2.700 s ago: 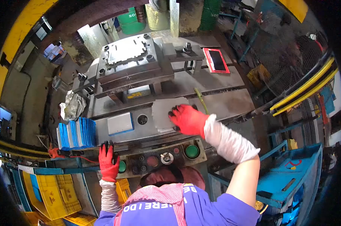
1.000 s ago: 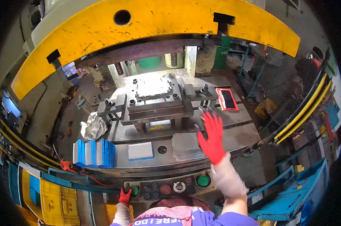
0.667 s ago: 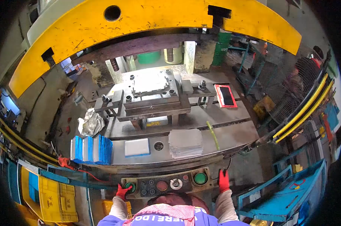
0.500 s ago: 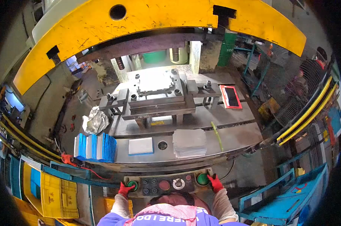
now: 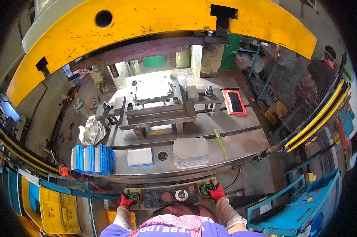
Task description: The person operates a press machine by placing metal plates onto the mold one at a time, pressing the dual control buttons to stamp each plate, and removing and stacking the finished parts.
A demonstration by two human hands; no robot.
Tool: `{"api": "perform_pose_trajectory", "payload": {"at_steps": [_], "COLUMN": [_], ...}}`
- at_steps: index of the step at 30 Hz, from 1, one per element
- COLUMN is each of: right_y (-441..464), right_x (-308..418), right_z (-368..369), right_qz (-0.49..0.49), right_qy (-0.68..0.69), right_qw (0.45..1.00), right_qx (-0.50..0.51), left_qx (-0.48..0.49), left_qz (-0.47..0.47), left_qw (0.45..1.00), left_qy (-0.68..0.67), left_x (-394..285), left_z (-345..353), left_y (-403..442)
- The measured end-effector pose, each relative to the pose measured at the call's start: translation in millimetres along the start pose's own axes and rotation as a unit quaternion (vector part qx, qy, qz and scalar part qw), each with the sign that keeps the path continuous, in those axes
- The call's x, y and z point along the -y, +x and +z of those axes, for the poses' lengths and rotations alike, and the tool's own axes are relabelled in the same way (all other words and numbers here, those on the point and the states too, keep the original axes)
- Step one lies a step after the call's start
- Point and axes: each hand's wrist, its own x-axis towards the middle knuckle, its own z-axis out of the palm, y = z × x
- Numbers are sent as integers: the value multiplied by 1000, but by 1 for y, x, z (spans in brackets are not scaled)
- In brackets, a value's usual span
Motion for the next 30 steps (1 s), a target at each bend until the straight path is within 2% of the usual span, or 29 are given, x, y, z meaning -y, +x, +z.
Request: {"api": "perform_pose_trajectory", "payload": {"at_steps": [2,5,13,15,21,23,24,28,30], "right_y": [0,-4,12,4,2,-18,-25,-13,-3], "right_x": [0,9,-19,-4,-4,43,57,35,13], "right_z": [-1,-6,7,1,3,-18,-24,-12,-1], "right_qz": [4,19,10,21,29,42,48,33,12], "right_qy": [-10,-30,-41,-45,16,-7,-18,-43,-25], "right_qw": [1000,999,999,999,999,998,998,998,1000], "right_qx": [6,13,10,10,22,35,42,10,-2], "left_qx": [-4,1,-9,-7,4,5,0,-10,-7], "left_qz": [-4,-3,3,-4,-26,-33,-12,47,39], "left_qw": [1000,998,1000,1000,1000,999,1000,996,997], "left_qy": [6,-63,-12,-4,-1,11,-4,-70,-67], "left_x": [-17,19,38,37,21,-24,-13,55,51], "left_z": [-2,8,10,9,3,-6,-4,14,11], "left_y": [-12,10,29,29,19,-14,-4,50,42]}}
